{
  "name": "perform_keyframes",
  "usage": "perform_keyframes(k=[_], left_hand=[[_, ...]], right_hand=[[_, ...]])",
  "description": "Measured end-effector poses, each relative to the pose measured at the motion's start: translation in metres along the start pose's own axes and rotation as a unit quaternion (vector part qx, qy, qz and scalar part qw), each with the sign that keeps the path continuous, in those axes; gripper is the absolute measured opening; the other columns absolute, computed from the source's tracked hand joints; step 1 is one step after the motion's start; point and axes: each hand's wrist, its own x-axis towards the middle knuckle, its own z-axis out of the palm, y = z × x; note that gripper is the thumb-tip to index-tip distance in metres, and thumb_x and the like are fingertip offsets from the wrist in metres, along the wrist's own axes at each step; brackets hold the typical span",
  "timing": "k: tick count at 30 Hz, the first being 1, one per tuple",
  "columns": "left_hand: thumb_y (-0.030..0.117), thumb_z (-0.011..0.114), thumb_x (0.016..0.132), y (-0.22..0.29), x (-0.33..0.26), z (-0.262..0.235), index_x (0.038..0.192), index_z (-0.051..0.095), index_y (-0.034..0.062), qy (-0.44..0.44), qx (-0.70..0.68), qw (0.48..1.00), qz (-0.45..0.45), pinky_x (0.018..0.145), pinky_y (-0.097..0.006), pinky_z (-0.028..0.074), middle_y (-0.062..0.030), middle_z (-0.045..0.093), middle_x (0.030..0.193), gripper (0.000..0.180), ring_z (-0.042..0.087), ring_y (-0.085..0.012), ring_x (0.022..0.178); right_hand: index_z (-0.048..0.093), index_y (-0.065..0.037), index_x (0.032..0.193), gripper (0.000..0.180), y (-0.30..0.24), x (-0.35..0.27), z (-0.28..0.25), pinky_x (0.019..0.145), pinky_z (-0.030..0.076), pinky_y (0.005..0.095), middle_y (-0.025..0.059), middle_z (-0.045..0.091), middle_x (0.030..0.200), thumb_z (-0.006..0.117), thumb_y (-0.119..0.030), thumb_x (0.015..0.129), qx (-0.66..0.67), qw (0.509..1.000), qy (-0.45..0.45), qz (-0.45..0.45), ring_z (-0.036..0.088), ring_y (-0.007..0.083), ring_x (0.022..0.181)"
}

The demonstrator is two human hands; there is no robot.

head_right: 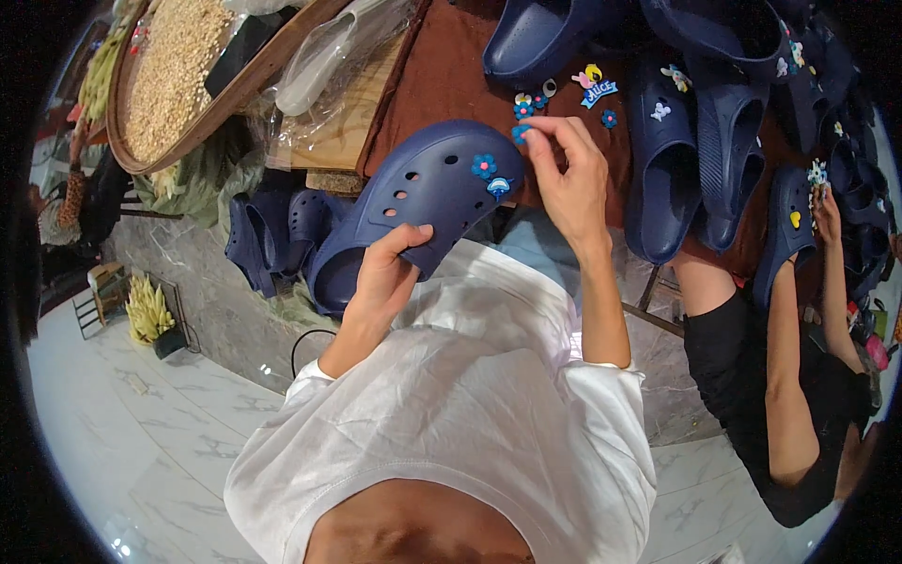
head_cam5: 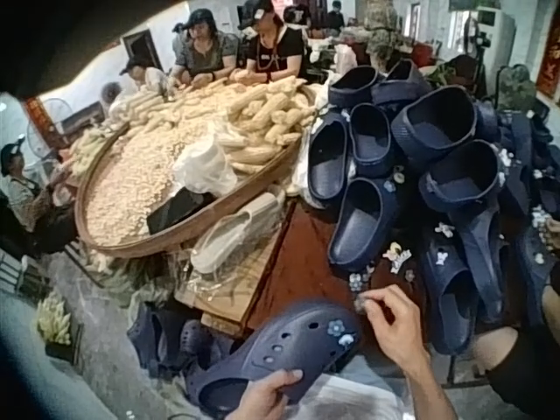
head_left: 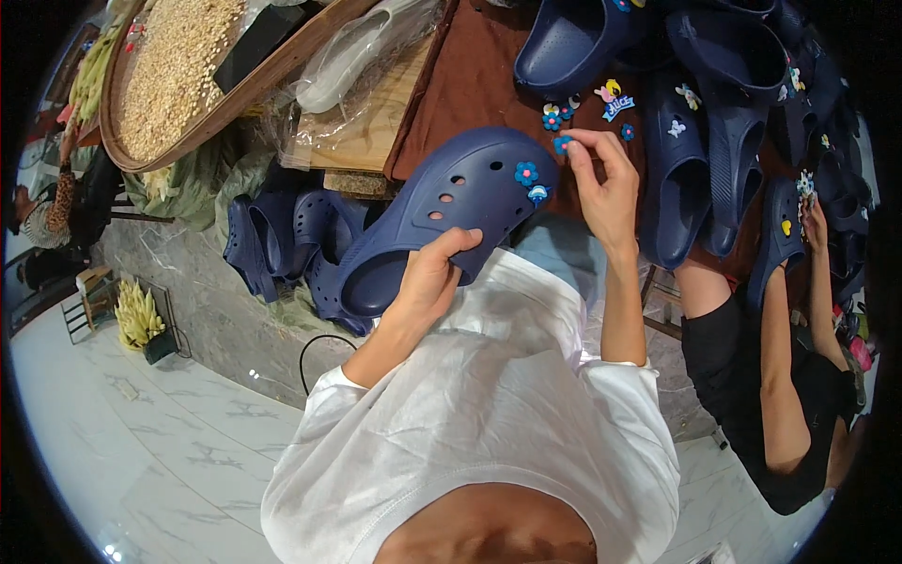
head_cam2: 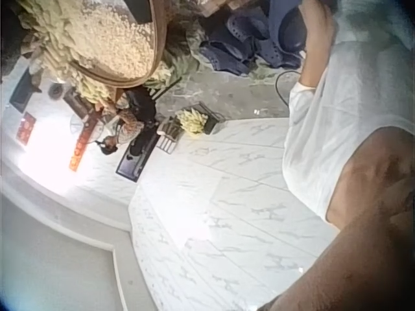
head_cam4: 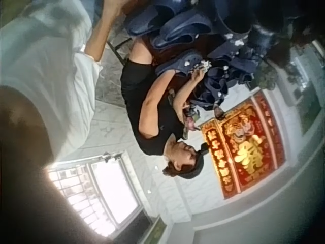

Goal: The recorder is attaching decorative charms to the holes on top of rubber clogs.

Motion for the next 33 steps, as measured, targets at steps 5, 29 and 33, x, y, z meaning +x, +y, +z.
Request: perform_keyframes(k=[5,29,33], left_hand=[[-0.001,0.066,0.082,0.000,0.003,0.008,0.114,0.058,-0.0010,-0.047,0.021,0.999,-0.009,0.090,-0.034,0.051,-0.0090,0.064,0.110,0.033,0.064,-0.0198,0.100],[-0.001,0.065,0.081,0.009,0.002,0.012,0.119,0.055,-0.0018,-0.053,0.014,0.995,-0.078,0.091,-0.035,0.052,-0.0122,0.062,0.110,0.039,0.063,-0.0215,0.100],[0.000,0.065,0.081,0.008,-0.003,0.016,0.121,0.054,-0.0013,-0.067,0.048,0.996,-0.047,0.091,-0.034,0.051,-0.0120,0.061,0.113,0.042,0.062,-0.0211,0.102]], right_hand=[[0.072,-0.006,0.097,0.013,-0.035,-0.011,0.005,0.079,0.046,0.0341,0.0071,0.059,0.093,0.070,-0.012,0.086,0.021,0.995,-0.097,-0.031,0.058,0.0228,0.088],[0.074,-0.008,0.100,0.017,-0.023,-0.015,0.013,0.087,0.044,0.0363,0.0067,0.060,0.097,0.071,-0.016,0.085,-0.030,0.995,-0.077,-0.056,0.055,0.0251,0.097],[0.071,-0.007,0.107,0.028,-0.019,-0.008,0.004,0.091,0.043,0.0368,0.0082,0.060,0.104,0.074,-0.020,0.083,-0.010,0.994,-0.106,-0.040,0.055,0.0269,0.103]])
